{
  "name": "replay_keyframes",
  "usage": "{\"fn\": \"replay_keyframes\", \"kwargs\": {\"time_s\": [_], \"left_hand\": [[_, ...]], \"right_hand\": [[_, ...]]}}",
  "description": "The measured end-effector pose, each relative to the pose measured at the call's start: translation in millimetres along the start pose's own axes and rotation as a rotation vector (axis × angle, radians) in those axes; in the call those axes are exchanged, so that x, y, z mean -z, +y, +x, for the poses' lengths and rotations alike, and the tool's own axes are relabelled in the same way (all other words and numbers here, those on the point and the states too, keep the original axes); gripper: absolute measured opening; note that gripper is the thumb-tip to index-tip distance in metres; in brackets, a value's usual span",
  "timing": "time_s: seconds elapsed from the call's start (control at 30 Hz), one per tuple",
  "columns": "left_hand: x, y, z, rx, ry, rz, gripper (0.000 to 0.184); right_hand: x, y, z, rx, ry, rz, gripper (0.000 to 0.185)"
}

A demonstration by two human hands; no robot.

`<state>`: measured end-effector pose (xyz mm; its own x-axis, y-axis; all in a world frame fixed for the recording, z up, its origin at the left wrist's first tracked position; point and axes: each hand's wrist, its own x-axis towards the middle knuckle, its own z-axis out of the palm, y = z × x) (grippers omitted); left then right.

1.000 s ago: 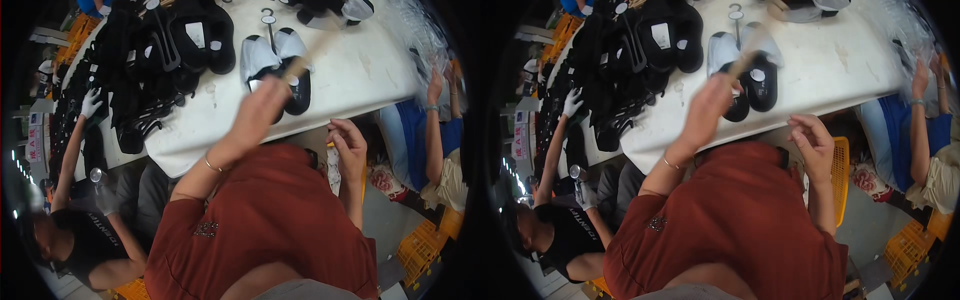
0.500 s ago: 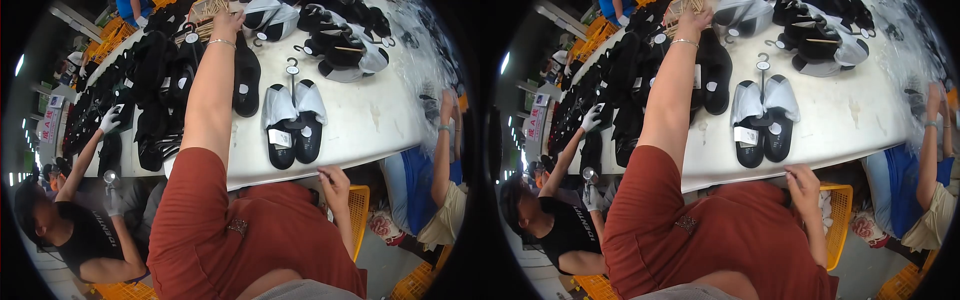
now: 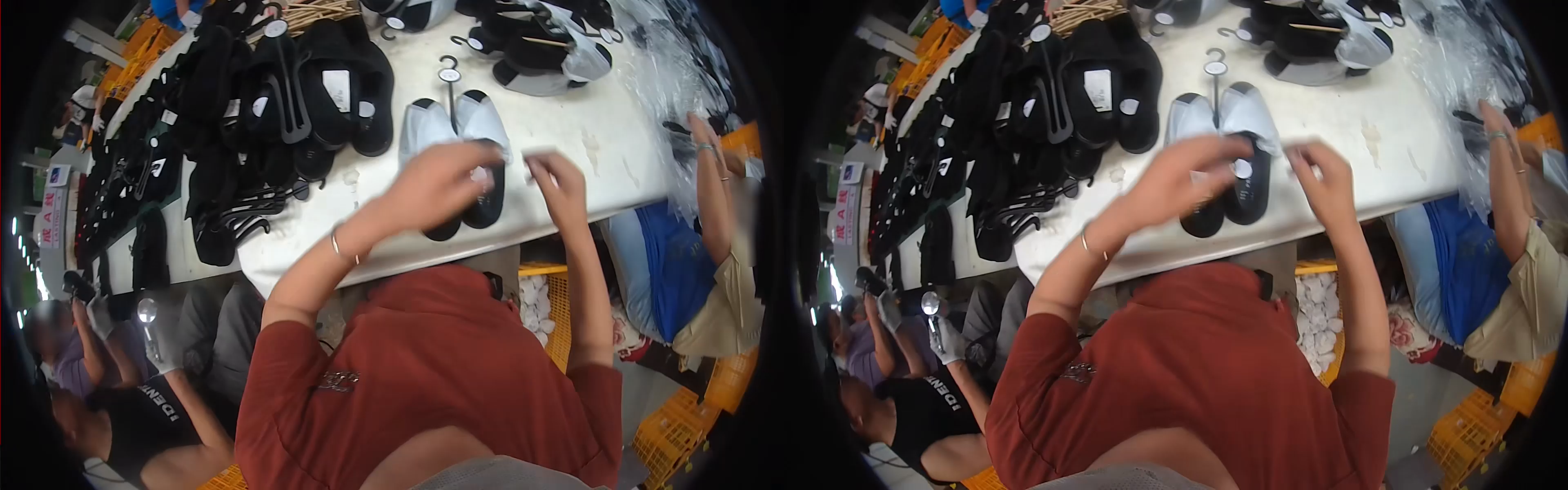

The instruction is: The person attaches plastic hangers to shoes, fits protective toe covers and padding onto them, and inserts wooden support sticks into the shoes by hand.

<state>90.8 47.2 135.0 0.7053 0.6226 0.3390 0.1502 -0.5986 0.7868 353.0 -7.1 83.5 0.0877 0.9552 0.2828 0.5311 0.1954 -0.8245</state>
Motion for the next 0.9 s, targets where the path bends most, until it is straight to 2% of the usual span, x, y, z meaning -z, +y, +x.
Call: {"fn": "replay_keyframes", "kwargs": {"time_s": [0.03, 0.07, 0.1, 0.17, 0.23, 0.33, 0.37, 0.43, 0.5, 0.53, 0.57, 0.63, 0.7, 0.77, 0.8, 0.83, 0.9], "left_hand": [[-16.7, 2.8, -13.0, -0.146, -0.101, 0.225, 0.039], [-40.9, 6.5, -28.7, -0.201, -0.133, 0.415, 0.048], [-56.6, 7.9, -37.7, -0.246, -0.170, 0.493, 0.056], [-80.1, 7.3, -51.6, -0.240, -0.191, 0.571, 0.061], [-97.5, 4.5, -65.2, -0.233, -0.199, 0.609, 0.065], [-107.8, -10.5, -76.8, -0.232, -0.225, 0.698, 0.069], [-108.2, -13.7, -79.9, -0.240, -0.235, 0.752, 0.070], [-104.1, -13.1, -78.8, -0.229, -0.230, 0.704, 0.069], [-103.3, -13.5, -79.6, -0.219, -0.221, 0.610, 0.067], [-102.8, -16.0, -79.8, -0.218, -0.217, 0.605, 0.067], [-102.8, -19.1, -80.5, -0.219, -0.205, 0.575, 0.066], [-103.9, -20.6, -81.9, -0.226, -0.188, 0.533, 0.066], [-101.9, -21.5, -82.4, -0.237, -0.197, 0.518, 0.065], [-102.0, -22.7, -83.8, -0.219, -0.205, 0.483, 0.064], [-103.0, -23.3, -84.6, -0.203, -0.221, 0.449, 0.064], [-104.6, -24.0, -84.4, -0.200, -0.219, 0.444, 0.064], [-106.1, -25.3, -82.5, -0.161, -0.112, 0.430, 0.063]], "right_hand": [[-10.6, 10.2, 26.3, 0.007, 0.036, 0.044, 0.018], [-24.0, 20.1, 55.5, -0.010, 0.052, 0.140, 0.022], [-35.2, 30.8, 86.3, 0.065, 0.030, 0.114, 0.029], [-64.8, 52.7, 145.9, 0.147, -0.016, -0.040, 0.039], [-96.5, 56.5, 186.1, 0.063, 0.004, -0.226, 0.050], [-132.3, 84.9, 228.3, 0.108, -0.055, -0.333, 0.053], [-138.4, 90.9, 235.2, 0.131, -0.205, -0.290, 0.052], [-146.0, 85.2, 231.9, 0.151, -0.362, -0.245, 0.051], [-145.9, 73.4, 229.8, -0.153, -0.365, -0.119, 0.045], [-139.1, 64.4, 225.2, -0.189, -0.393, -0.176, 0.038], [-135.5, 57.9, 216.5, -0.191, -0.396, -0.183, 0.038], [-125.3, 51.0, 199.0, -0.091, -0.573, 0.006, 0.029], [-113.0, 41.2, 193.0, -0.042, -0.546, -0.061, 0.028], [-98.4, 35.8, 192.3, -0.051, -0.519, 0.122, 0.030], [-91.5, 26.1, 187.1, 0.013, -0.642, 0.088, 0.029], [-89.7, 11.9, 174.9, 0.009, -0.646, 0.087, 0.029], [-89.9, -17.2, 148.6, 0.048, -0.744, -0.175, 0.026]]}}
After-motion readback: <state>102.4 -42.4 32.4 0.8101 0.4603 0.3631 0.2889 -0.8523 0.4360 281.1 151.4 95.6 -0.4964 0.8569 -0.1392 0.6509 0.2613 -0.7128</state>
